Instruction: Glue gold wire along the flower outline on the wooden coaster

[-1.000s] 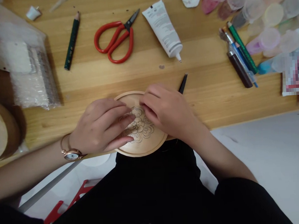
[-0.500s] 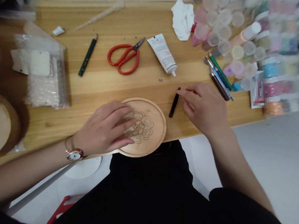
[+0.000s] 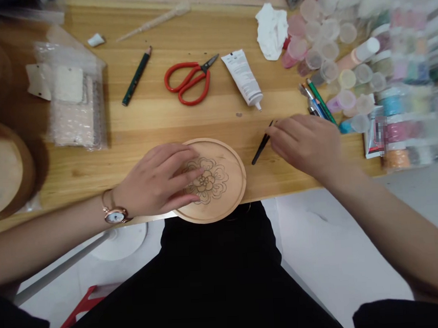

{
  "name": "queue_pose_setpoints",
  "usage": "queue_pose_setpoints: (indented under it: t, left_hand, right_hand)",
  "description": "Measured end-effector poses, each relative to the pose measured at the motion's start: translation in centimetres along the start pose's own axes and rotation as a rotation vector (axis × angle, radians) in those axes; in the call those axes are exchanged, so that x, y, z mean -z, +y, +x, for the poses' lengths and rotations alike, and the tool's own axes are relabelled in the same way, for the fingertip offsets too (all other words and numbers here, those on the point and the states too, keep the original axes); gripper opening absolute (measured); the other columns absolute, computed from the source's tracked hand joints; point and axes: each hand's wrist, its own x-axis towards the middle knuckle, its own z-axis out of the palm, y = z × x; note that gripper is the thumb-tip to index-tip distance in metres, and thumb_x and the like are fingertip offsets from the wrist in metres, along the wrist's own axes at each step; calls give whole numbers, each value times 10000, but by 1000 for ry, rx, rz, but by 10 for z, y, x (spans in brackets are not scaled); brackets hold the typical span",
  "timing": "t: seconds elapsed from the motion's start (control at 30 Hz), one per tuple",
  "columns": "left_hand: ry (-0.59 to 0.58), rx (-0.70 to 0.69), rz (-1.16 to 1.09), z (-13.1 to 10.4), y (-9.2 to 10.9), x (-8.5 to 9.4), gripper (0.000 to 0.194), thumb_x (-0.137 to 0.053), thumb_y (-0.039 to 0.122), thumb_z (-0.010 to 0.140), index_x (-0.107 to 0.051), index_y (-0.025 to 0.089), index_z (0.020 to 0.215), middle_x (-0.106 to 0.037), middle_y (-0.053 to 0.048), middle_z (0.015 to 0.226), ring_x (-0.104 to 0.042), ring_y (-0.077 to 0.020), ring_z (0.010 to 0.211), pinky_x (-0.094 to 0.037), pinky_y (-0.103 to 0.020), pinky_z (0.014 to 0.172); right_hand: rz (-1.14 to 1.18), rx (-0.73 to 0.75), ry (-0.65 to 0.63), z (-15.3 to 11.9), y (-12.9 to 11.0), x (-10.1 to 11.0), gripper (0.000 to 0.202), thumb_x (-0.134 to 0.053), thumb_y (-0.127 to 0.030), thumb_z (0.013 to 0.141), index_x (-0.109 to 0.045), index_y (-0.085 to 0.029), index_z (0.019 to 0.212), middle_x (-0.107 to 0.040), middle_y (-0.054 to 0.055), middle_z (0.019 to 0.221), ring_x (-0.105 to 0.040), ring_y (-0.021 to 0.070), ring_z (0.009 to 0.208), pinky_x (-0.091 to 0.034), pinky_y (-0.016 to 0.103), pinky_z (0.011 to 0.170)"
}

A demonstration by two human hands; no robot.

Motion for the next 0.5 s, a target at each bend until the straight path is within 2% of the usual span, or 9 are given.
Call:
queue_pose_setpoints:
  t: [0.03, 0.1, 0.13, 0.2, 0.27, 0.37, 0.43, 0.5]
  left_hand:
    - [0, 1, 1, 0, 0, 0, 474, -503, 533, 930, -667, 108, 1059, -621, -187, 1140, -587, -332, 1102, -523, -480, 900]
    - [-1, 3, 3, 0, 0, -1, 481, -490, 545, 932, -663, 114, 1058, -624, -180, 1134, -588, -322, 1096, -521, -467, 900]
    - [0, 3, 4, -1, 0, -1, 484, -486, 548, 933, -661, 115, 1059, -625, -177, 1131, -588, -319, 1093, -520, -463, 901]
    - [-3, 2, 5, -1, 0, -1, 482, -486, 545, 935, -660, 113, 1057, -626, -176, 1126, -590, -315, 1089, -516, -457, 906]
    - [-7, 3, 7, -1, 0, -1, 474, -490, 535, 936, -663, 109, 1050, -629, -174, 1122, -592, -316, 1090, -514, -454, 910]
    - [-14, 2, 9, 0, 0, -1, 470, -494, 527, 938, -665, 105, 1052, -634, -171, 1126, -592, -323, 1097, -512, -452, 912]
    - [-18, -4, 6, 1, 0, 0, 473, -494, 526, 939, -664, 100, 1052, -637, -169, 1132, -596, -327, 1095, -513, -453, 911]
    - [-21, -12, 3, 1, -1, 0, 473, -484, 525, 943, -664, 97, 1038, -641, -164, 1132, -600, -330, 1092, -517, -453, 898]
  right_hand:
    - [46, -95, 78, -1, -4, 1, 70, -636, -196, 812, -699, -222, 801, -714, 35, 688, -609, 124, 596, -385, 260, 520]
    - [248, -338, 274, 0, -17, 4, 134, -681, -128, 740, -713, -210, 840, -703, 28, 679, -633, 129, 587, -421, 255, 516]
    - [415, -485, 388, 0, -26, 6, 161, -707, -108, 710, -714, -205, 839, -702, 24, 689, -643, 130, 582, -451, 252, 517]
    - [776, -703, 491, 4, -44, 9, 188, -730, -79, 687, -707, -197, 831, -693, 3, 666, -662, 135, 565, -502, 243, 500]
    - [1099, -817, 418, 9, -60, 12, 200, -716, -43, 697, -695, -193, 826, -697, -12, 646, -676, 136, 559, -545, 234, 508]
    - [1389, -811, 234, 17, -77, 17, 204, -730, -71, 719, -693, -209, 864, -724, -17, 722, -704, 130, 628, -593, 225, 587]
    - [1355, -750, 142, 22, -83, 19, 205, -748, -118, 735, -706, -233, 899, -734, -16, 803, -716, 126, 708, -610, 230, 662]
    - [1223, -660, 63, 28, -85, 19, 219, -737, -144, 764, -719, -259, 949, -742, -15, 884, -717, 125, 779, -611, 238, 726]
